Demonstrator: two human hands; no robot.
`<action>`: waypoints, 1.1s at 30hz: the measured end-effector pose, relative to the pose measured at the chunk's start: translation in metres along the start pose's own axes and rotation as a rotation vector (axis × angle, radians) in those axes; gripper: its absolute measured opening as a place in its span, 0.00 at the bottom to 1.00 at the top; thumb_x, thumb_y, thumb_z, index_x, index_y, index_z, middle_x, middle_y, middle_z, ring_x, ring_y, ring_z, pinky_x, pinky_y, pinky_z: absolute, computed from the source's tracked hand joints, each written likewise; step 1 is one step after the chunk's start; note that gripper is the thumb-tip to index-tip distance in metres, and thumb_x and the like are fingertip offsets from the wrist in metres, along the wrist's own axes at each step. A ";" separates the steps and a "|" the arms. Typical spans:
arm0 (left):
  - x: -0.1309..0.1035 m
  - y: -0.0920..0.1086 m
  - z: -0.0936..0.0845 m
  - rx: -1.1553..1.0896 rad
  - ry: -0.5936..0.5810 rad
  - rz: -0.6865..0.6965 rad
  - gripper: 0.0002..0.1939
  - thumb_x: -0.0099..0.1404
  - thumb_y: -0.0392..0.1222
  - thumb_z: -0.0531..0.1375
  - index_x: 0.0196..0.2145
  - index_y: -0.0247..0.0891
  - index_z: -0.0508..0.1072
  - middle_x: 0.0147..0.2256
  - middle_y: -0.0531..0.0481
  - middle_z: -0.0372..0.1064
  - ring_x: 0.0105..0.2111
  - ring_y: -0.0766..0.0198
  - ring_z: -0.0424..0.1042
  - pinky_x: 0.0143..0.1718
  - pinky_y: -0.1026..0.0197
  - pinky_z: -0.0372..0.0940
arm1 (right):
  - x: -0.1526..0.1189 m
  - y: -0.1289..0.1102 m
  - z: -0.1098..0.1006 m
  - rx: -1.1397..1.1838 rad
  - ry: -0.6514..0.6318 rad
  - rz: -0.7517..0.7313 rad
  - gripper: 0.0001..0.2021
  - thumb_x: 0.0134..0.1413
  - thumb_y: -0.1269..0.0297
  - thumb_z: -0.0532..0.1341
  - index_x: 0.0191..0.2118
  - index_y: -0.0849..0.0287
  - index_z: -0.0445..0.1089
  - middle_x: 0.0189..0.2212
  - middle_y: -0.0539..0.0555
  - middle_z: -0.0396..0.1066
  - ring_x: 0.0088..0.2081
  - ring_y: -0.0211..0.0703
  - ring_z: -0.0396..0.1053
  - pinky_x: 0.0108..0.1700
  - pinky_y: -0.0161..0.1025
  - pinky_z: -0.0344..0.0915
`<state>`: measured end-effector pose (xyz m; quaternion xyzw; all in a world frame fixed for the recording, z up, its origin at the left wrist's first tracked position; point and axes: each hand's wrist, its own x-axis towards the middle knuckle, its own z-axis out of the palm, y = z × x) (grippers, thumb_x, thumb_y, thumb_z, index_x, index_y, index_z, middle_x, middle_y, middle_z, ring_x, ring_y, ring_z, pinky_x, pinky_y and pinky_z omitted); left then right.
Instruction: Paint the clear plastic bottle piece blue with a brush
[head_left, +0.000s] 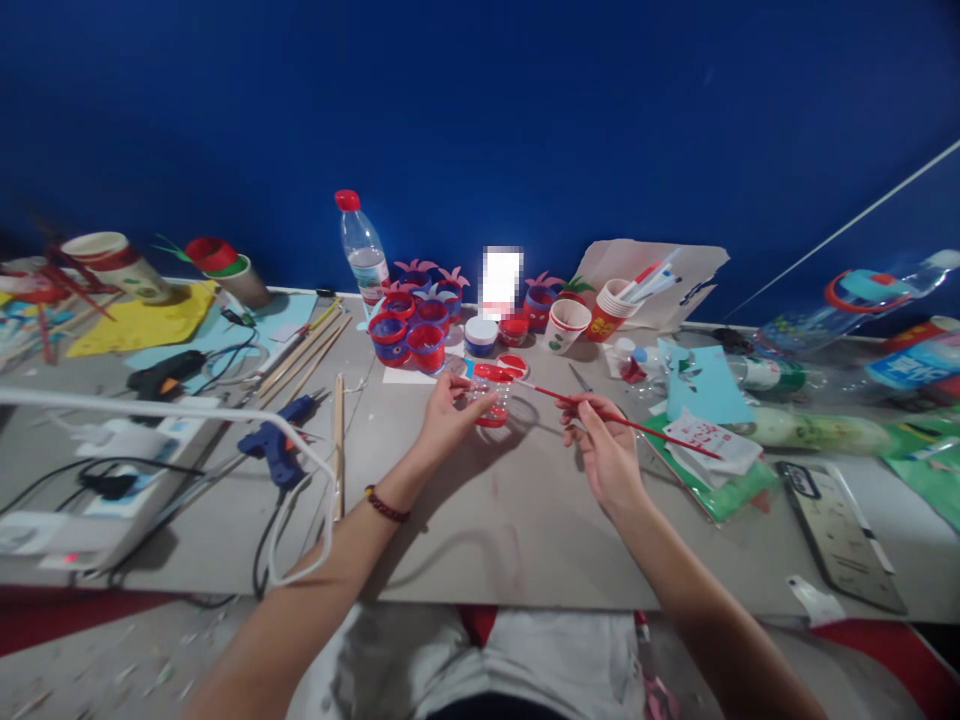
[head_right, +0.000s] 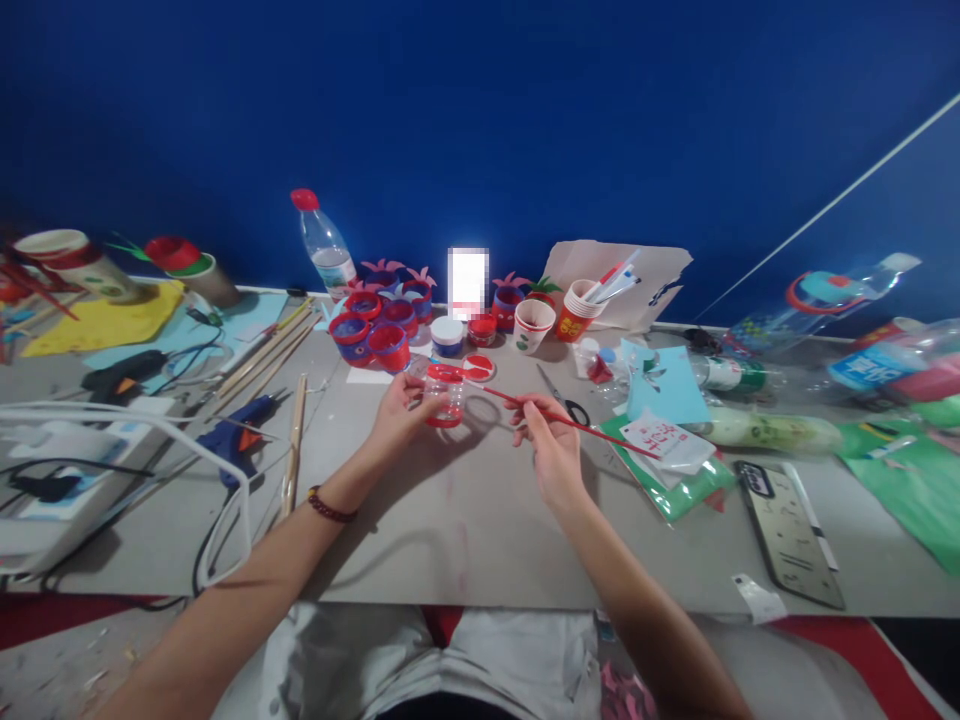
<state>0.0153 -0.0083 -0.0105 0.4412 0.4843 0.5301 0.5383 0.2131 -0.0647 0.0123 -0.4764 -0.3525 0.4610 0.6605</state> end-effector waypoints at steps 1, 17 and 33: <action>0.000 -0.001 0.000 -0.009 -0.004 -0.002 0.27 0.45 0.51 0.75 0.34 0.42 0.65 0.33 0.50 0.72 0.37 0.56 0.74 0.42 0.47 0.71 | 0.000 0.000 0.000 -0.003 0.005 -0.005 0.15 0.44 0.51 0.72 0.33 0.55 0.74 0.31 0.53 0.79 0.29 0.38 0.69 0.23 0.31 0.64; 0.004 -0.002 -0.002 -0.071 -0.045 -0.052 0.28 0.46 0.53 0.74 0.35 0.40 0.63 0.35 0.47 0.74 0.34 0.58 0.75 0.39 0.52 0.70 | 0.001 0.002 -0.005 0.038 0.025 -0.084 0.12 0.50 0.53 0.69 0.34 0.55 0.73 0.29 0.53 0.78 0.27 0.40 0.70 0.23 0.34 0.63; 0.004 -0.007 -0.004 0.071 0.094 0.188 0.33 0.45 0.42 0.75 0.45 0.46 0.63 0.46 0.47 0.69 0.50 0.55 0.71 0.49 0.52 0.68 | -0.008 0.013 -0.016 -0.719 -0.135 -0.772 0.14 0.60 0.67 0.61 0.47 0.45 0.79 0.45 0.55 0.80 0.45 0.51 0.77 0.51 0.52 0.72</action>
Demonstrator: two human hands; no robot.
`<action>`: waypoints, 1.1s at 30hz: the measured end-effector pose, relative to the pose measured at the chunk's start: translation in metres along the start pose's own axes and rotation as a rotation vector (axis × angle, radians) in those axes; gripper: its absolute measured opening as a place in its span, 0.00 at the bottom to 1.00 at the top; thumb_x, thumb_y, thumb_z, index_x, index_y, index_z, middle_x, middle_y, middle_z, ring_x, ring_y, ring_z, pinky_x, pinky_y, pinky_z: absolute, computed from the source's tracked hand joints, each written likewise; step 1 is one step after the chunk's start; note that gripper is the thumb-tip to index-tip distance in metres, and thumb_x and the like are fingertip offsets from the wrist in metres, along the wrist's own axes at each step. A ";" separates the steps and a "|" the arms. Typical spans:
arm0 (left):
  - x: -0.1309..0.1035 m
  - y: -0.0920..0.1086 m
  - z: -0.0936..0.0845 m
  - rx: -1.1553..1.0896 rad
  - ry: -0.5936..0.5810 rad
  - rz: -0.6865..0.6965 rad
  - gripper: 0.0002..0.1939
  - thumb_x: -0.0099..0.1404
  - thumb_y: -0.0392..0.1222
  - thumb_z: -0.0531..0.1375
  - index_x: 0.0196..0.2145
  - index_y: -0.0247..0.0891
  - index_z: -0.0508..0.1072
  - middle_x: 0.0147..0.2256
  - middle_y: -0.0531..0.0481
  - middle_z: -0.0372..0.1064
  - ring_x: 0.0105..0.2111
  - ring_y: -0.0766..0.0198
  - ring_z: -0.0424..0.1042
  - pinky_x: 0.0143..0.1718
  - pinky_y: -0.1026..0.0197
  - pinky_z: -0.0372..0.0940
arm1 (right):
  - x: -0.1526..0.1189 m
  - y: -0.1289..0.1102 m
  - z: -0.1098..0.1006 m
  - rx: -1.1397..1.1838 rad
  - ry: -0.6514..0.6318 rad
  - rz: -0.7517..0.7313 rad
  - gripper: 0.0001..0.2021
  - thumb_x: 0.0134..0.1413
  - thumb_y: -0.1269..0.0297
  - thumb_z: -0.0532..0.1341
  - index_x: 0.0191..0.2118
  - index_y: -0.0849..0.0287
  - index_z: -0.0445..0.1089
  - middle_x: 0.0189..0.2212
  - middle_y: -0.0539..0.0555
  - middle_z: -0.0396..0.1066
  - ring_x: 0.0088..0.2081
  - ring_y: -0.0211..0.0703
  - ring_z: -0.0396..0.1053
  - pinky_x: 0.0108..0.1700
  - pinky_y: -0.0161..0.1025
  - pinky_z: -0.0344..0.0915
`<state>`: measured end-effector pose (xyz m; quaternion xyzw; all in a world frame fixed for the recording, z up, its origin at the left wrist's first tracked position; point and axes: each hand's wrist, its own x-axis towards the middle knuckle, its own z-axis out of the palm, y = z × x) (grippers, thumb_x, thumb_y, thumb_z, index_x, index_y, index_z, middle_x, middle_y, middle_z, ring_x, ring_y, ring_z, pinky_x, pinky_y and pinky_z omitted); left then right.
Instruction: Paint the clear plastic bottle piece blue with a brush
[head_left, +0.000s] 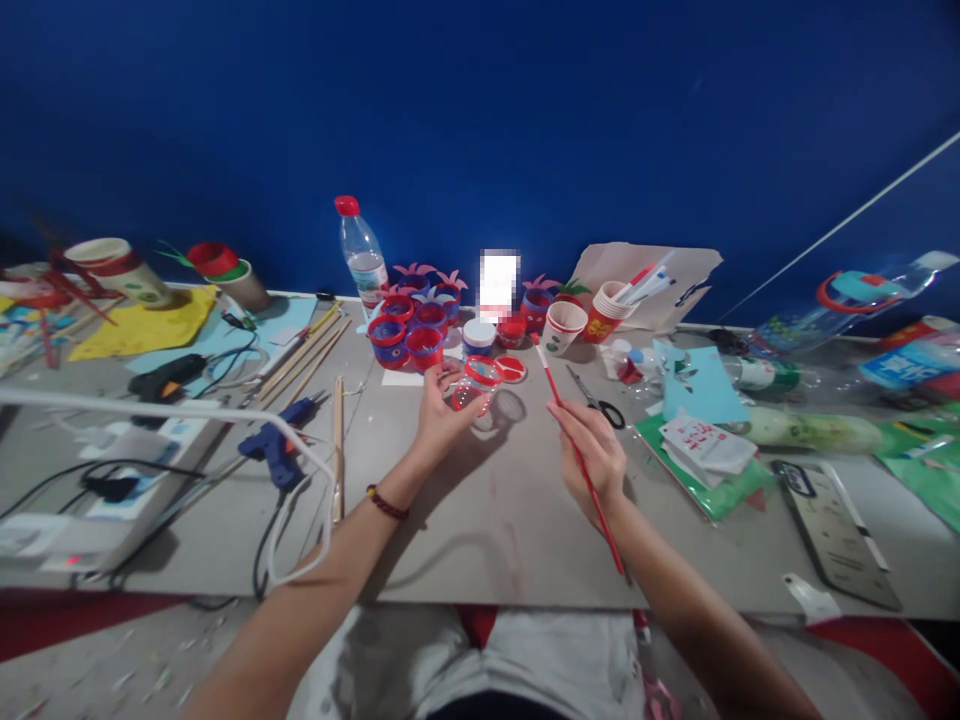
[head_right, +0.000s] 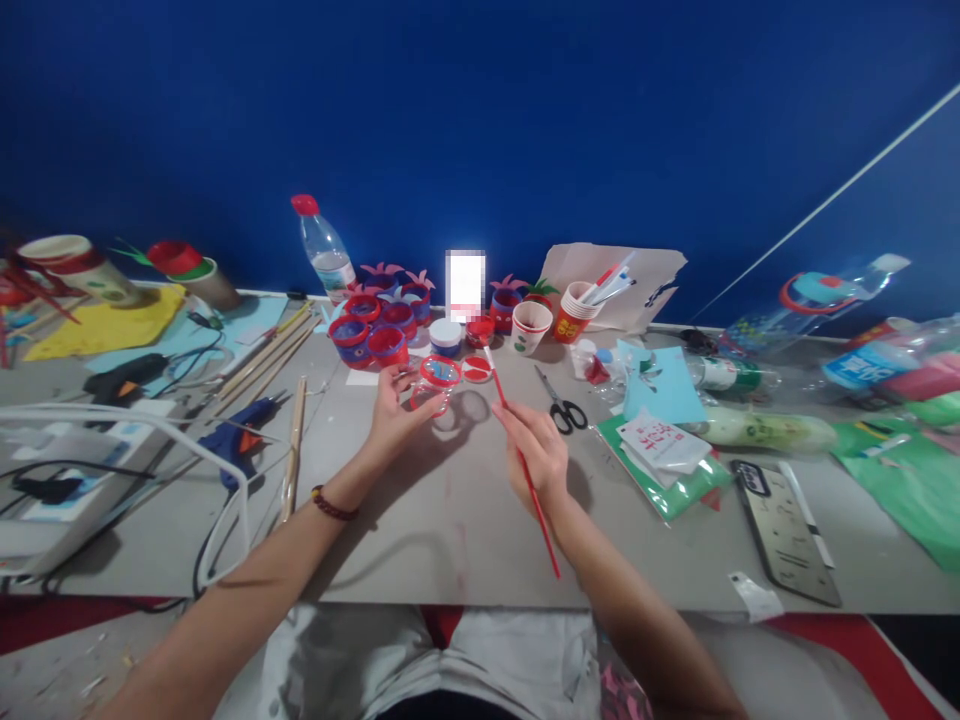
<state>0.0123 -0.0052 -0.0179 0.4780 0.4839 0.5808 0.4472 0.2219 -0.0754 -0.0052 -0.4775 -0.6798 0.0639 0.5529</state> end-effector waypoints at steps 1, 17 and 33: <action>0.001 -0.001 0.000 -0.022 -0.008 -0.018 0.34 0.45 0.42 0.74 0.46 0.46 0.62 0.46 0.46 0.69 0.50 0.55 0.72 0.49 0.52 0.68 | 0.001 0.001 0.000 -0.004 -0.024 -0.013 0.15 0.60 0.68 0.61 0.49 0.45 0.78 0.46 0.55 0.79 0.46 0.51 0.77 0.51 0.52 0.72; 0.002 0.001 0.004 -0.176 -0.017 -0.158 0.35 0.46 0.47 0.73 0.48 0.41 0.63 0.44 0.46 0.73 0.43 0.58 0.76 0.45 0.54 0.71 | 0.030 -0.014 -0.017 0.129 -0.052 0.244 0.07 0.54 0.61 0.67 0.39 0.45 0.81 0.36 0.51 0.81 0.38 0.48 0.76 0.45 0.47 0.75; 0.002 0.016 0.001 -0.437 -0.177 -0.318 0.29 0.53 0.54 0.71 0.47 0.42 0.67 0.42 0.44 0.76 0.42 0.52 0.78 0.45 0.46 0.73 | 0.093 0.010 -0.035 0.777 -0.311 0.591 0.18 0.50 0.57 0.67 0.47 0.57 0.79 0.47 0.61 0.79 0.40 0.50 0.77 0.31 0.44 0.75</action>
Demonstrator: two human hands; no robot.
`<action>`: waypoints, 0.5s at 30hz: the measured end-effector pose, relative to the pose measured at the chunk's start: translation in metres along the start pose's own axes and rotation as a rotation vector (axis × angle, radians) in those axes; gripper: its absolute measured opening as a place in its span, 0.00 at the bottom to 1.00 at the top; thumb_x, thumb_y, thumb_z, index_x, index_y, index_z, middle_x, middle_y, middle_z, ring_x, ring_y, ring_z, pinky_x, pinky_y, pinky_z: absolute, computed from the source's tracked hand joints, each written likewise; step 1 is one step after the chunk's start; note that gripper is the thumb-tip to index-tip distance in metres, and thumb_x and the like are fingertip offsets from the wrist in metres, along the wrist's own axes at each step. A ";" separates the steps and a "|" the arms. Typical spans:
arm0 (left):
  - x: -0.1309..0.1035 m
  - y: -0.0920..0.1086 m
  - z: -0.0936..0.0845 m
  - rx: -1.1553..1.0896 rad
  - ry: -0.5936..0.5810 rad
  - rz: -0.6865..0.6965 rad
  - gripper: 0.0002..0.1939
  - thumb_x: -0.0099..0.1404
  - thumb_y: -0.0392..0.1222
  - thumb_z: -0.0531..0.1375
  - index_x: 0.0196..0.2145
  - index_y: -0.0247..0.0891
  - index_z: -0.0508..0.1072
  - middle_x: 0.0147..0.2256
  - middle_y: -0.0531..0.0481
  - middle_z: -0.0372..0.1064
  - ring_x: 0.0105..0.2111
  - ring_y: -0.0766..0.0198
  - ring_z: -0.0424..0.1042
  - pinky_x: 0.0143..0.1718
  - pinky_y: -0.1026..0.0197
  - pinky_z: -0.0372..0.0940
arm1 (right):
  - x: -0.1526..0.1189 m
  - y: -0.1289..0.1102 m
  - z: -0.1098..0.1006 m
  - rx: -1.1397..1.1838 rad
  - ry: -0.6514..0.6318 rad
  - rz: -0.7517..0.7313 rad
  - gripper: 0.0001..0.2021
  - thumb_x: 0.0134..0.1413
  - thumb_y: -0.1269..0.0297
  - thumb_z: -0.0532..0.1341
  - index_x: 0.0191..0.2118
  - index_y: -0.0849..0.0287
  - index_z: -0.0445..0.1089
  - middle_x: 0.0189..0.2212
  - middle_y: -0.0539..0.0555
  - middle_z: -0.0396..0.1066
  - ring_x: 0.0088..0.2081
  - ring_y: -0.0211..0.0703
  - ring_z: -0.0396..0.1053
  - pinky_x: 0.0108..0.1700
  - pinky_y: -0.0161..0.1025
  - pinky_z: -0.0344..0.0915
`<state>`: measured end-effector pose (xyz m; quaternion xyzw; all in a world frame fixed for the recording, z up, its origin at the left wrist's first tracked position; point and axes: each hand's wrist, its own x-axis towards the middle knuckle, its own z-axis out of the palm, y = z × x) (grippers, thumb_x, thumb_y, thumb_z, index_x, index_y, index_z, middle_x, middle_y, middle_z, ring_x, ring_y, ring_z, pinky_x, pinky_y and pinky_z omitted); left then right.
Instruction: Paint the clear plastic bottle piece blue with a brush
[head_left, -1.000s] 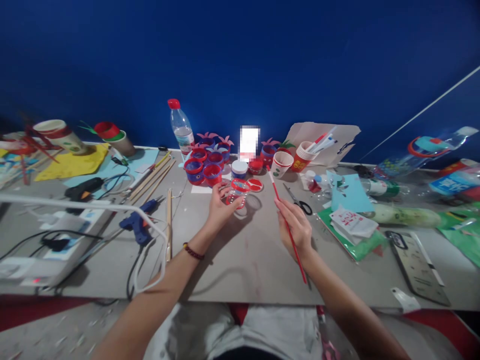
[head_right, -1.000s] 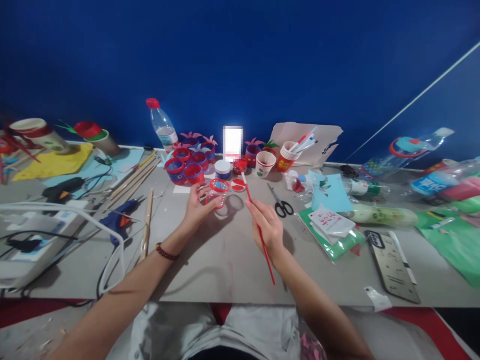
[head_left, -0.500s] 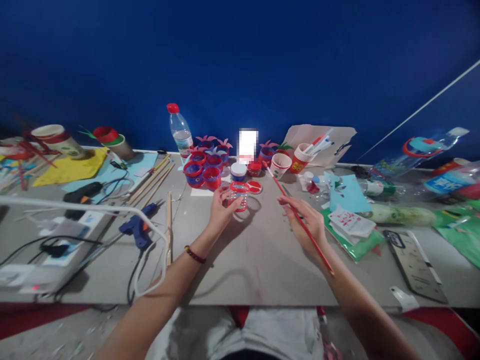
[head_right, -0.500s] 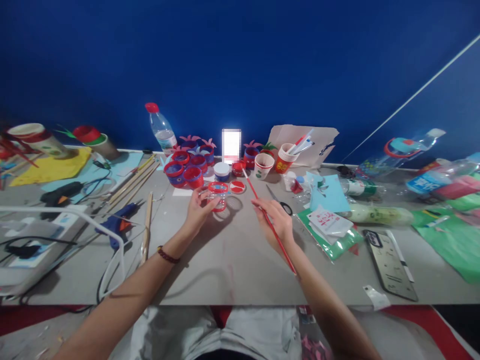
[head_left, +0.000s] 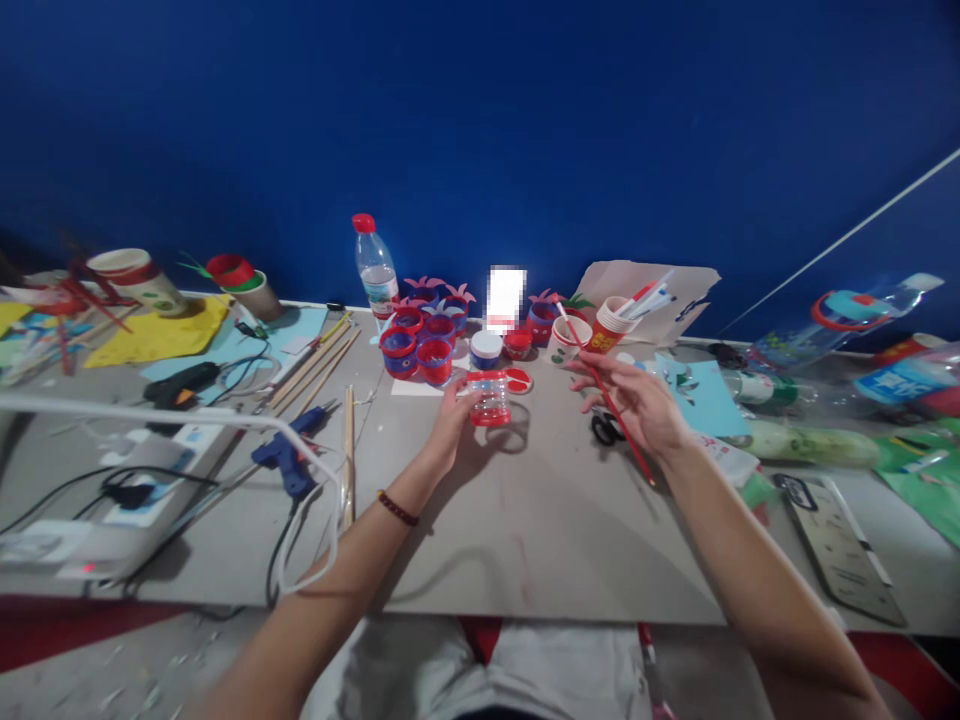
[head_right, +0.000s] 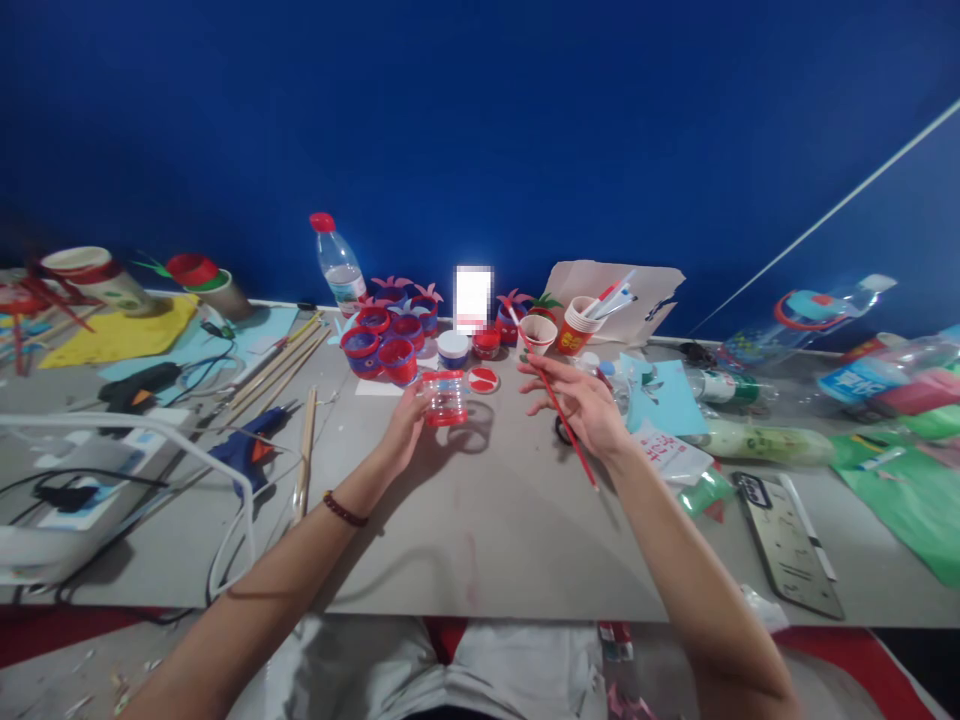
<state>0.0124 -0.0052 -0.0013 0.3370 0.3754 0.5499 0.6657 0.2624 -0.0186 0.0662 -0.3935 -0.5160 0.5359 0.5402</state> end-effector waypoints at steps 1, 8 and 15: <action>0.001 0.000 0.000 -0.006 -0.002 0.002 0.29 0.52 0.53 0.71 0.47 0.42 0.67 0.42 0.43 0.76 0.41 0.52 0.78 0.44 0.46 0.74 | 0.006 0.001 -0.002 -0.025 0.008 -0.020 0.18 0.51 0.57 0.66 0.47 0.58 0.78 0.46 0.61 0.79 0.38 0.49 0.77 0.30 0.43 0.75; 0.008 -0.008 -0.003 -0.005 0.043 0.005 0.35 0.49 0.51 0.74 0.49 0.40 0.64 0.39 0.44 0.78 0.35 0.52 0.79 0.41 0.45 0.75 | 0.054 0.024 -0.010 -0.585 0.131 -0.222 0.09 0.57 0.62 0.60 0.42 0.56 0.73 0.41 0.55 0.79 0.33 0.40 0.75 0.32 0.38 0.72; 0.006 -0.009 -0.005 -0.078 0.009 0.022 0.31 0.54 0.46 0.72 0.51 0.41 0.65 0.40 0.46 0.79 0.38 0.53 0.79 0.44 0.46 0.74 | 0.096 0.032 0.001 -0.965 0.188 -0.237 0.13 0.51 0.72 0.58 0.43 0.59 0.72 0.39 0.57 0.79 0.43 0.48 0.77 0.48 0.44 0.70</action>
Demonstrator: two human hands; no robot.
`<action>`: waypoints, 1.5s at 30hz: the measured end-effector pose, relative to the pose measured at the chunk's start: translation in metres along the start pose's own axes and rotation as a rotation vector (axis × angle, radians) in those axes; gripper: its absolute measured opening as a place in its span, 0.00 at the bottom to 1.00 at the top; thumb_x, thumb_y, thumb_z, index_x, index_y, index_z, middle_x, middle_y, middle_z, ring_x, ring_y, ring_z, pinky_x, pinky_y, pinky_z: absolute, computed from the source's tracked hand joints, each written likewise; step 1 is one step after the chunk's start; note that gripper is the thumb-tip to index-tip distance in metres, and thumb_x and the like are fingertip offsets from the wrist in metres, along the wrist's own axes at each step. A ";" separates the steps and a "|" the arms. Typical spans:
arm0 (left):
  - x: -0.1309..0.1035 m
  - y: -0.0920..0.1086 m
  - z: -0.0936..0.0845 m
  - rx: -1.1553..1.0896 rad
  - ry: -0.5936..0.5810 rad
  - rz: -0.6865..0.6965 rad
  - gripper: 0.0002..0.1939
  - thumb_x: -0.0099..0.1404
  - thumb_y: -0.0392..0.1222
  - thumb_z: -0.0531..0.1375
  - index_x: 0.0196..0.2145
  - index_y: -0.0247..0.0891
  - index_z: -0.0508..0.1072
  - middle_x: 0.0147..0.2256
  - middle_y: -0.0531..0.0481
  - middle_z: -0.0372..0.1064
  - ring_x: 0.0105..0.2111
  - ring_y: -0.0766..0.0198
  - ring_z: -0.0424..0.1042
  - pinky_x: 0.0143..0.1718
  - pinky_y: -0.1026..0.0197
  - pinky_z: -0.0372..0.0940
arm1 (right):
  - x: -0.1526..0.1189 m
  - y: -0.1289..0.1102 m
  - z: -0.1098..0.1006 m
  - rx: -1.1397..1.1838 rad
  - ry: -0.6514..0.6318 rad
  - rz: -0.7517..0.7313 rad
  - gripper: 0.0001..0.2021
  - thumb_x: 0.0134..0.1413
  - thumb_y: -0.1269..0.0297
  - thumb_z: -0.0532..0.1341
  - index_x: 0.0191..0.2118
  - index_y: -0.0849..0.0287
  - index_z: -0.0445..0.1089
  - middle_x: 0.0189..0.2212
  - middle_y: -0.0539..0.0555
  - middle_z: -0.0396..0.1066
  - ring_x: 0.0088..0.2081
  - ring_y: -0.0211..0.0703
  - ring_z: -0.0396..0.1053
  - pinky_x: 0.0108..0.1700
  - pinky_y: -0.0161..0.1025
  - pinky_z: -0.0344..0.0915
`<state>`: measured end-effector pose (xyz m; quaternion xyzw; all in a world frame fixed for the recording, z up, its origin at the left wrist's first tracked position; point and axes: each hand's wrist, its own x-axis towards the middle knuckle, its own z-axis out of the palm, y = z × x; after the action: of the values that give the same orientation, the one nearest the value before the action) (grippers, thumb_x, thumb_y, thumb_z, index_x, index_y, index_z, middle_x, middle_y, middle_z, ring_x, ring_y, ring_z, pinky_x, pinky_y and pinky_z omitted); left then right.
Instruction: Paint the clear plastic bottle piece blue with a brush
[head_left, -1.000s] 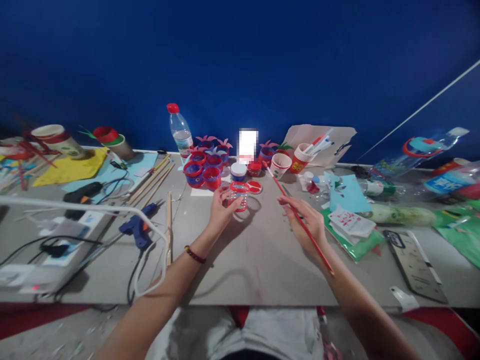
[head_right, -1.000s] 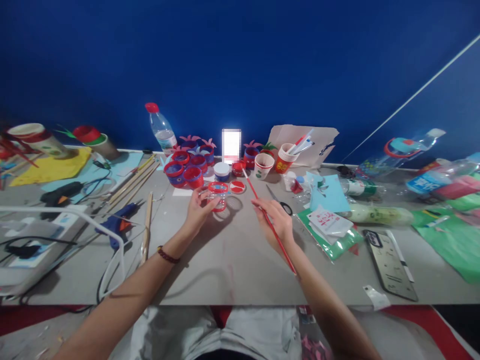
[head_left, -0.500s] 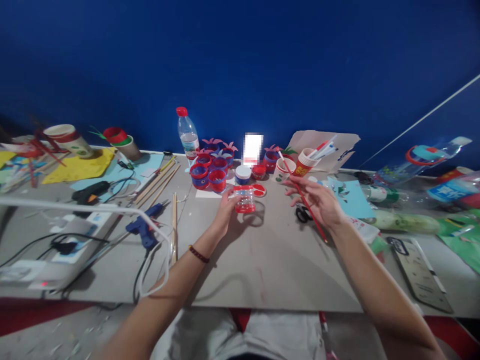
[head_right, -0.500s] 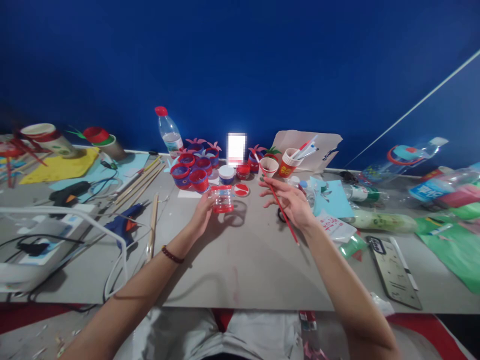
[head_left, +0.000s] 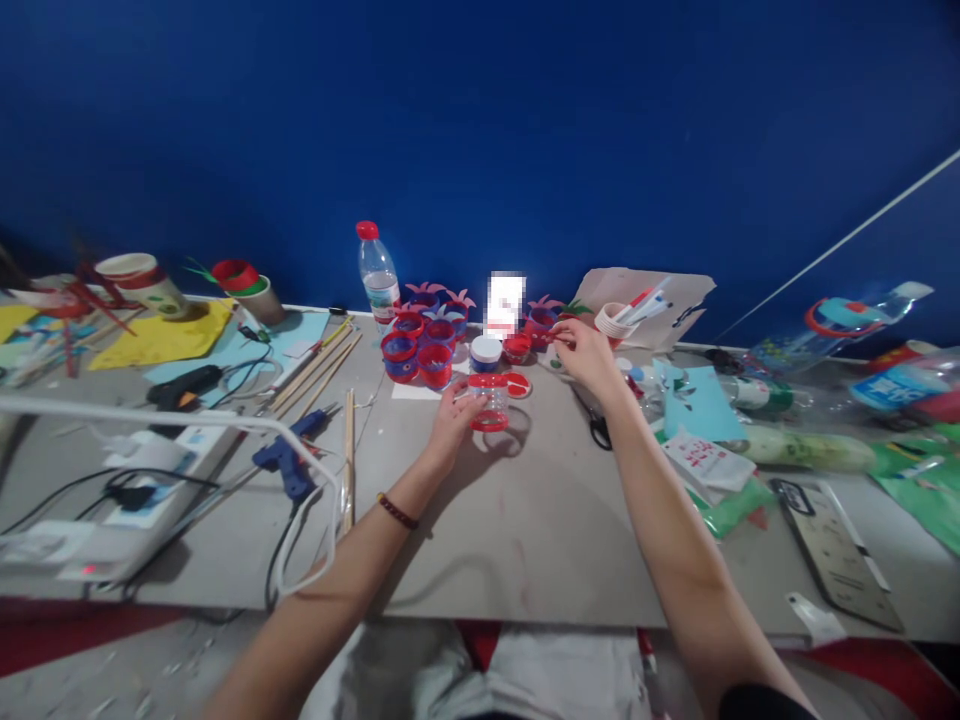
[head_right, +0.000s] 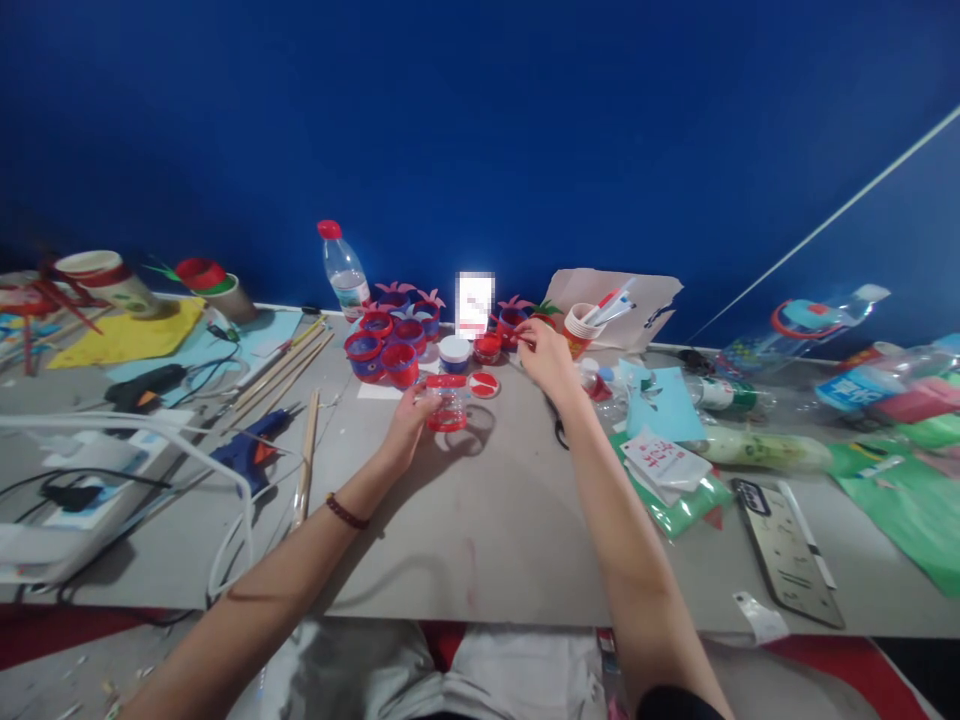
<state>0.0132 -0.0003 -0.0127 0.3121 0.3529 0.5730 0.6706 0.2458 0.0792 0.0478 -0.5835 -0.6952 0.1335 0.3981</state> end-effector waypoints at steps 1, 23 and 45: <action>0.000 0.001 -0.001 -0.029 -0.022 0.008 0.28 0.56 0.46 0.71 0.51 0.40 0.67 0.41 0.45 0.79 0.39 0.53 0.79 0.44 0.46 0.74 | 0.003 -0.003 0.003 -0.055 -0.018 0.008 0.12 0.51 0.73 0.58 0.42 0.59 0.73 0.40 0.57 0.79 0.43 0.48 0.77 0.48 0.44 0.70; 0.009 0.032 -0.030 -0.415 -0.134 -0.082 0.25 0.58 0.59 0.59 0.47 0.38 0.74 0.39 0.43 0.76 0.36 0.54 0.73 0.35 0.53 0.67 | -0.007 -0.019 0.041 -0.639 -0.205 0.125 0.16 0.66 0.66 0.51 0.50 0.55 0.75 0.51 0.56 0.75 0.46 0.49 0.73 0.40 0.38 0.65; 0.003 0.027 -0.017 -0.173 -0.144 -0.033 0.22 0.58 0.55 0.66 0.45 0.40 0.75 0.43 0.44 0.77 0.51 0.45 0.73 0.52 0.45 0.67 | -0.010 -0.018 0.055 -0.824 -0.254 0.035 0.16 0.65 0.74 0.49 0.47 0.62 0.73 0.45 0.65 0.76 0.45 0.52 0.74 0.37 0.39 0.62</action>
<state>-0.0158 0.0074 -0.0006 0.2875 0.2580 0.5665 0.7279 0.1939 0.0802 0.0195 -0.6843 -0.7239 -0.0780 0.0406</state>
